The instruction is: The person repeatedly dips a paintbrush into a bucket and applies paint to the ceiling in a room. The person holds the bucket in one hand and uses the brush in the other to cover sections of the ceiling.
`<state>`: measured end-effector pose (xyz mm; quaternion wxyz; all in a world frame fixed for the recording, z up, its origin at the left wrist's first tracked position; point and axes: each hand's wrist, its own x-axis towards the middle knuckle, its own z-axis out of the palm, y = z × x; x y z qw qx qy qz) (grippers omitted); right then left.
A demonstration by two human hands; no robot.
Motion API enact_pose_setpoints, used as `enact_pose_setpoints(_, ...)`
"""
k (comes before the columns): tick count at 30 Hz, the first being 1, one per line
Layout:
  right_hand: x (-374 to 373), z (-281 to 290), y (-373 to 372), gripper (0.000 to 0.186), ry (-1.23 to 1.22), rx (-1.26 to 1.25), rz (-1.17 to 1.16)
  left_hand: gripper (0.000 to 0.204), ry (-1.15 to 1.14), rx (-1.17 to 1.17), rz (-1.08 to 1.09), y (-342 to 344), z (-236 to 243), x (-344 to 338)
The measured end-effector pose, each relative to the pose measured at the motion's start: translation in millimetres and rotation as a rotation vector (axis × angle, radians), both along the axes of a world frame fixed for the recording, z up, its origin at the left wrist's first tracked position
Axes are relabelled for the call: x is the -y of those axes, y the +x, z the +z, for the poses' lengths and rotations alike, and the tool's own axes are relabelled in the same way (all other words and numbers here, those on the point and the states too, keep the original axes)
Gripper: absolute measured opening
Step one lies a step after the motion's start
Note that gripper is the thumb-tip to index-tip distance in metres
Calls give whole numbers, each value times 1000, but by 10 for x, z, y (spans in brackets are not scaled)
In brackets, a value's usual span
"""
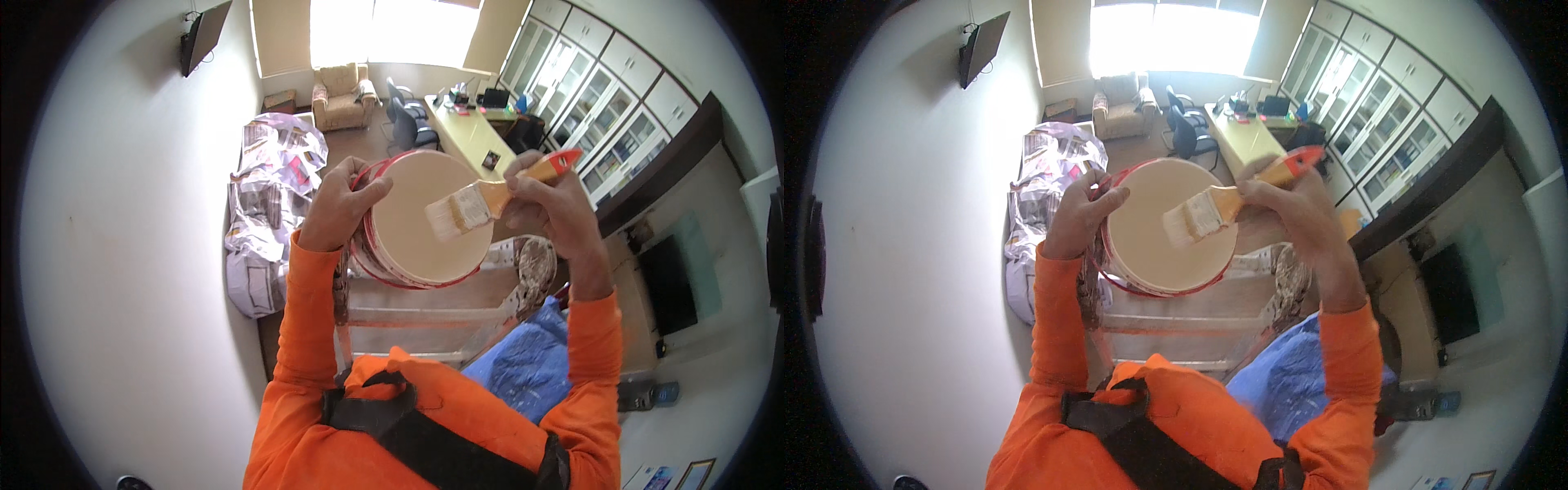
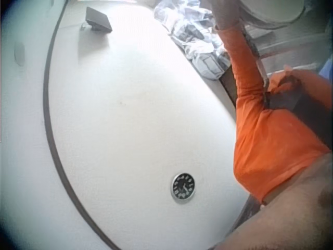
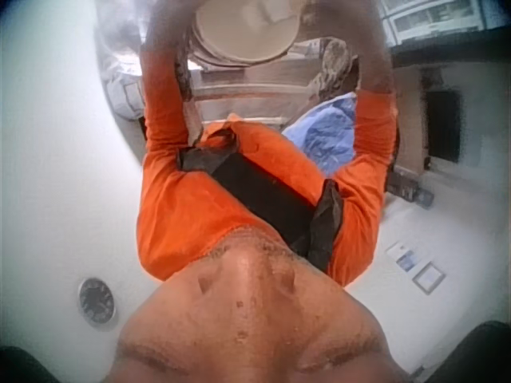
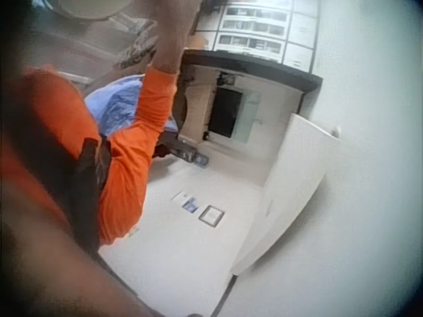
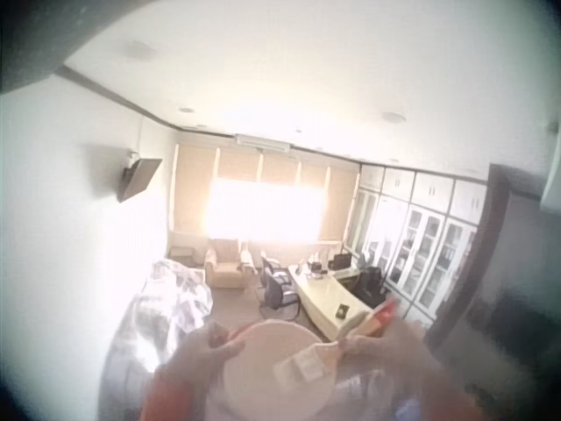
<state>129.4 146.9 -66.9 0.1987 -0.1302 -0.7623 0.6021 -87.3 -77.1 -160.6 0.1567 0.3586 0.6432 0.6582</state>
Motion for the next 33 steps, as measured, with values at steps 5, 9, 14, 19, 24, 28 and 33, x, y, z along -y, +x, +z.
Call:
enact_pose_setpoints(5,-210,-579,-8,13,-668,-272,-75,43,-17,30,43,-84,-65,-30)
enact_pose_setpoints(9,-355,-522,-87,18,-735,-357,-159,48,108,0,112,-104,-133,-43)
enact_pose_setpoints(14,-239,582,-284,12,-795,-664,16,51,85,87,50,-165,-131,-35)
enact_pose_setpoints(19,263,2261,-470,13,89,-1266,-91,42,33,-14,33,-127,-86,0)
enact_pose_setpoints(24,611,3675,-493,25,1612,-1718,-674,38,79,-82,0,-94,-127,-75)
enact_pose_setpoints(28,610,4347,-747,34,1848,-1839,-949,40,112,-72,-10,-190,-159,-131)
enact_pose_setpoints(33,174,4771,-1289,35,2064,-1455,-1269,43,125,-67,-43,-235,-188,-101)
